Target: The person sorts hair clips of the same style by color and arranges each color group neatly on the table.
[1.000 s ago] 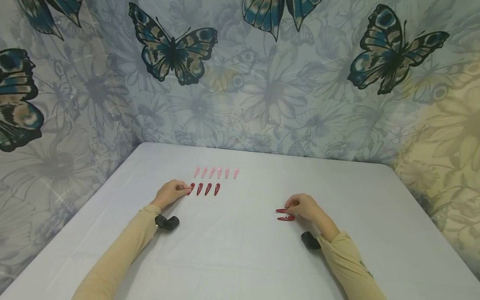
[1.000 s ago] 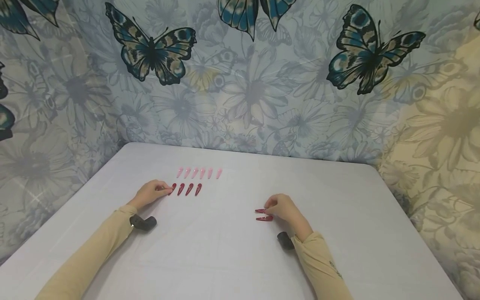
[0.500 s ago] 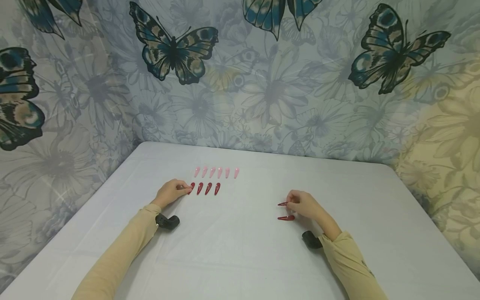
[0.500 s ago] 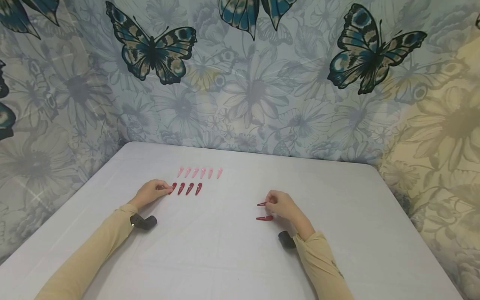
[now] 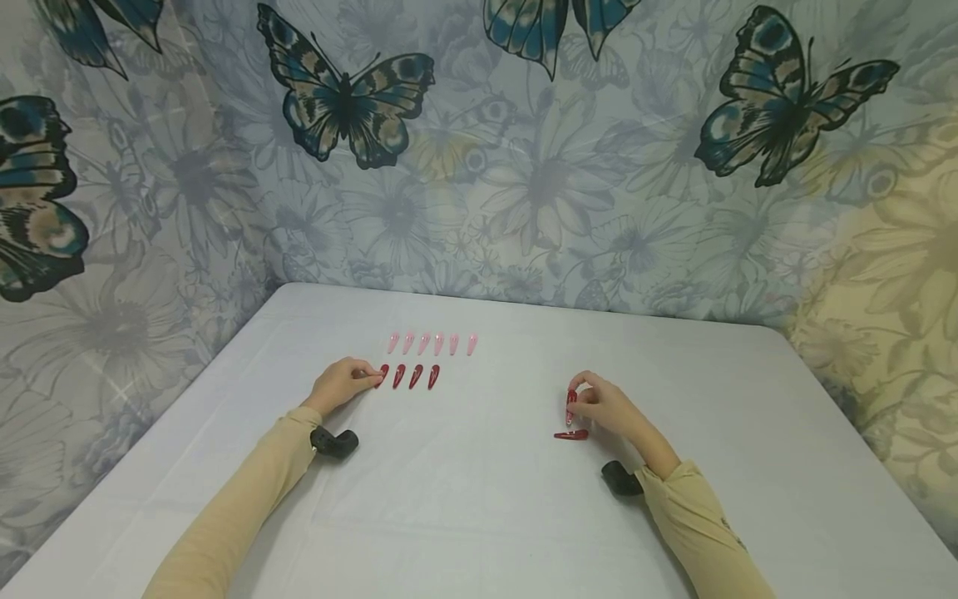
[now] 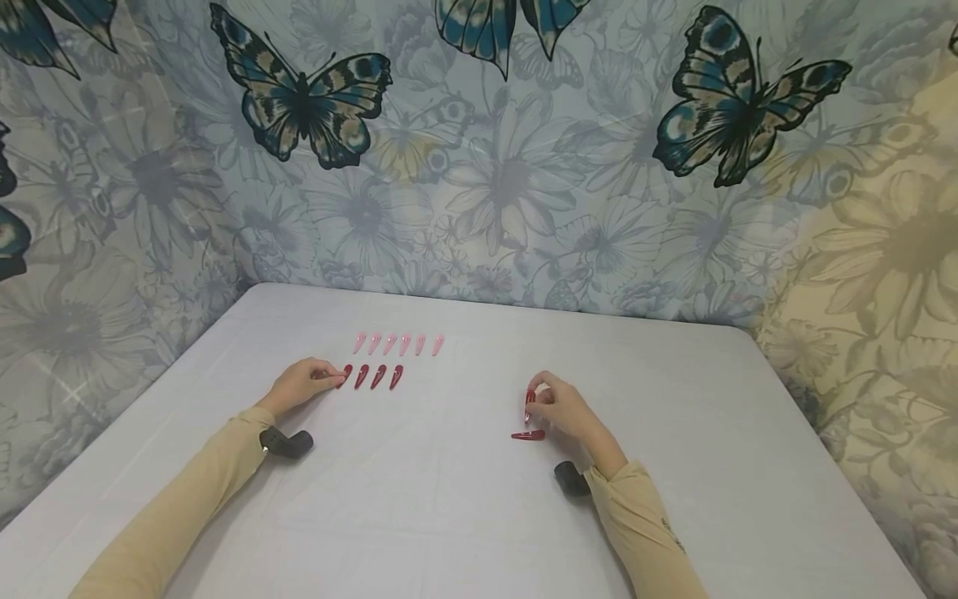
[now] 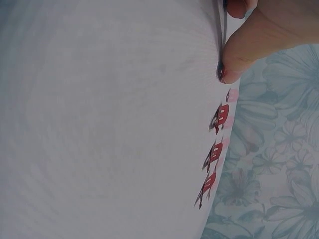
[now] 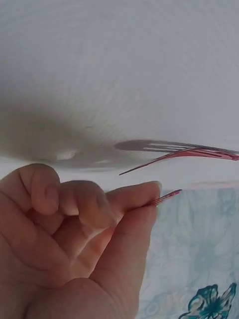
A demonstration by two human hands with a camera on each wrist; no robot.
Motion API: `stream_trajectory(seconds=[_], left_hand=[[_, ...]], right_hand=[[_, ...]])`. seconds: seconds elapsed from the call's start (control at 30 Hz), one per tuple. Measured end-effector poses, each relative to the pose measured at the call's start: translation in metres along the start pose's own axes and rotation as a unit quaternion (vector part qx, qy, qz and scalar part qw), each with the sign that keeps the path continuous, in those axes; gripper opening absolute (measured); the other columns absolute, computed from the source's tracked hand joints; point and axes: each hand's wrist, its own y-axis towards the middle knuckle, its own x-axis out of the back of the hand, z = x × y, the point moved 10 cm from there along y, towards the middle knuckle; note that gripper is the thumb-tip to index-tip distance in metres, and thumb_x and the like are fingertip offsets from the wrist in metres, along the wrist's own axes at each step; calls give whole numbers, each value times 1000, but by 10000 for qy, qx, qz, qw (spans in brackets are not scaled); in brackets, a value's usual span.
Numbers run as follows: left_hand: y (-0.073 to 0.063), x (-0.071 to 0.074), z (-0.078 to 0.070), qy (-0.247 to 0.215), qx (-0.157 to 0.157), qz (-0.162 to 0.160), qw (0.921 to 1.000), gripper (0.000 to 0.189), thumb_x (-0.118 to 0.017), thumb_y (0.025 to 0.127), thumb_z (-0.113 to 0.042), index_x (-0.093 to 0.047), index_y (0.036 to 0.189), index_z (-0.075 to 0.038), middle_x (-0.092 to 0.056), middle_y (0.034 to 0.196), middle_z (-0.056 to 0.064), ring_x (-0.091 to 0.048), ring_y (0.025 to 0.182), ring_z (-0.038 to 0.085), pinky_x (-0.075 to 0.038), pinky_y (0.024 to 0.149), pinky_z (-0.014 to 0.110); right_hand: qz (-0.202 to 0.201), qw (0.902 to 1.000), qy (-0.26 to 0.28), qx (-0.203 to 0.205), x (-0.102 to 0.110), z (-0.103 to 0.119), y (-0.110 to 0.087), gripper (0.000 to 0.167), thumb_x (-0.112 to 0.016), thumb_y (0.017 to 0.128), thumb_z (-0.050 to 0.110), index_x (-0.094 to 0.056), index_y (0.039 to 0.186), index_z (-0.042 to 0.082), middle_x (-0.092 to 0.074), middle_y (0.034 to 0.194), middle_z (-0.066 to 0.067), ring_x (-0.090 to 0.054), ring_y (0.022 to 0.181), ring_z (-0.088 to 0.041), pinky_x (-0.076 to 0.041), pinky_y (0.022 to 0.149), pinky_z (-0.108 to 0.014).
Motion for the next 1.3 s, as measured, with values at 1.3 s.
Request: stream_trajectory(seconds=[1.3], left_hand=[[-1,1,0,-86,5,38,10000,20,-68,91,-26,-73,91,-6,-62,88,12,-51,79,21,-38,68,31]], right_hand=[[-286,9986,447,-89,2,3,9,31,-65,92,10,-62,116,-9,-71,93,-18,-46,61,-7,-40,54,-22]])
